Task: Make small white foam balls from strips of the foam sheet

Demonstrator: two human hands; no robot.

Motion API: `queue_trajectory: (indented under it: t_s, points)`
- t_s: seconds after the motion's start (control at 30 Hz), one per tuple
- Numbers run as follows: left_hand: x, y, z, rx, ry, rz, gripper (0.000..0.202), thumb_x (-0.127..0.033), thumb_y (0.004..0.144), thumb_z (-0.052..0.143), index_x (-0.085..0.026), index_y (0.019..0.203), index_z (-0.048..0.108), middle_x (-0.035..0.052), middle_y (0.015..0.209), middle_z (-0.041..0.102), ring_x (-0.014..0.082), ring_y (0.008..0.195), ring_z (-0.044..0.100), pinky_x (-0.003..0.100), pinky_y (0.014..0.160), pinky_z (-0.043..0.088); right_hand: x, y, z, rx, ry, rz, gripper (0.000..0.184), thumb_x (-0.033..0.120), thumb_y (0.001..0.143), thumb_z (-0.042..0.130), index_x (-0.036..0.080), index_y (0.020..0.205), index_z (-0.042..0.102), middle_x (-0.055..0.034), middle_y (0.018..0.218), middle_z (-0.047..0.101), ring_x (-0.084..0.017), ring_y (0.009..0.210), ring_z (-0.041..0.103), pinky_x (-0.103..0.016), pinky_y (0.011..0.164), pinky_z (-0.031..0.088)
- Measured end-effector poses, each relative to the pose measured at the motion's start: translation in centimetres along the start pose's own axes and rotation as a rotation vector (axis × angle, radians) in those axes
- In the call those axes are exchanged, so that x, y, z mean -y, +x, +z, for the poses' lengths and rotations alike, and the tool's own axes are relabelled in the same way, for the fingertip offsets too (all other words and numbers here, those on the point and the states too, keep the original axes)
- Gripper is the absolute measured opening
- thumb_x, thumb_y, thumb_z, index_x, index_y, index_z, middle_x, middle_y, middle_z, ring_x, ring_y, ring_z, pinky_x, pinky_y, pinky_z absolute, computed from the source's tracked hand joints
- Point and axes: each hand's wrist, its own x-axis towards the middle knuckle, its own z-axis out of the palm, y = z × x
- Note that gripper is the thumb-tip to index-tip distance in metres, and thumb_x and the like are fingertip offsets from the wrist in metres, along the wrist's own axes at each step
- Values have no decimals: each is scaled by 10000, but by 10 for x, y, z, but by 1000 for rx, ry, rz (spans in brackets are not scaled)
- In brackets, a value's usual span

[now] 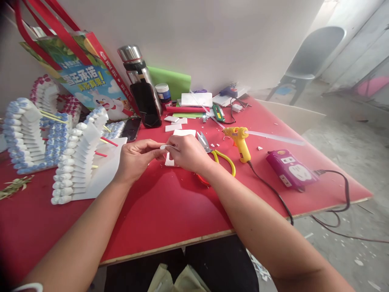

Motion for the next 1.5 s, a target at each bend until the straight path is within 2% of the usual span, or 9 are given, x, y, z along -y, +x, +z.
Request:
queue_trajectory:
  t_s: [0.1, 0.23, 0.53, 0.83, 0.93, 1.1, 1.3, 1.37, 1.5]
  points:
    - [3, 3, -5, 103, -104, -85, 253, -317, 672, 878, -157, 844, 784, 58, 759, 741, 170, 653, 683, 286, 641, 584, -1, 0, -5, 56, -63, -40, 178, 244, 927, 559, 175, 840, 699, -10, 684, 692, -126, 584, 603, -243, 599, 393]
    - [4, 4, -7, 128, -139, -179, 320, -359, 695, 860, -153, 932, 797, 75, 741, 751, 193, 629, 702, 320, 627, 606, 1, 0, -6, 47, -127, -43, 159, 228, 915, 581, 166, 827, 698, -28, 708, 693, -135, 613, 593, -249, 591, 366]
    - [-2, -1, 0, -22, -46, -108, 352, -429, 721, 833, -148, 927, 787, 59, 732, 759, 195, 603, 723, 310, 631, 623, 3, 2, 1, -60, -134, 57, 189, 262, 934, 569, 171, 799, 665, -25, 665, 678, -146, 612, 611, -241, 588, 372]
    - [-1, 1, 0, 58, -148, -124, 363, -412, 658, 880, -147, 825, 696, 37, 659, 722, 214, 558, 710, 331, 567, 611, -2, -3, 4, -90, -311, -250, 105, 208, 890, 536, 167, 833, 615, -7, 621, 606, -132, 556, 503, -253, 571, 311]
    - [2, 1, -1, 73, -183, -119, 356, -382, 643, 891, -153, 827, 690, 32, 671, 721, 210, 549, 703, 333, 560, 604, -3, -4, 3, -74, -287, -264, 102, 200, 890, 538, 160, 852, 624, -15, 634, 618, -135, 568, 525, -253, 581, 332]
    - [0, 2, -3, 70, -124, -114, 310, -336, 704, 852, -144, 933, 768, 51, 724, 737, 199, 598, 707, 325, 609, 606, 0, -2, 2, -39, -23, -93, 142, 271, 906, 592, 163, 829, 643, -37, 705, 678, -154, 640, 630, -253, 635, 442]
    - [-7, 2, -6, -39, -11, -61, 185, -276, 772, 794, -192, 936, 795, 16, 655, 710, 155, 560, 668, 241, 533, 538, -8, 9, -2, 181, 862, 387, 481, 591, 962, 482, 151, 959, 675, -103, 865, 742, -215, 694, 735, -380, 751, 607]
    - [-6, 2, -7, -28, 41, -30, 179, -272, 779, 785, -196, 941, 800, 14, 657, 703, 140, 557, 648, 231, 526, 519, -10, 11, -4, 252, 993, 487, 444, 540, 994, 455, 154, 1017, 675, -100, 847, 744, -211, 683, 740, -409, 771, 622]
    - [-4, 3, -8, 48, 98, 59, 203, -295, 791, 777, -193, 965, 804, 34, 773, 721, 128, 612, 630, 242, 587, 521, -8, 9, -5, 291, 1049, 498, 287, 398, 988, 541, 143, 996, 674, -78, 796, 724, -182, 657, 714, -414, 758, 635]
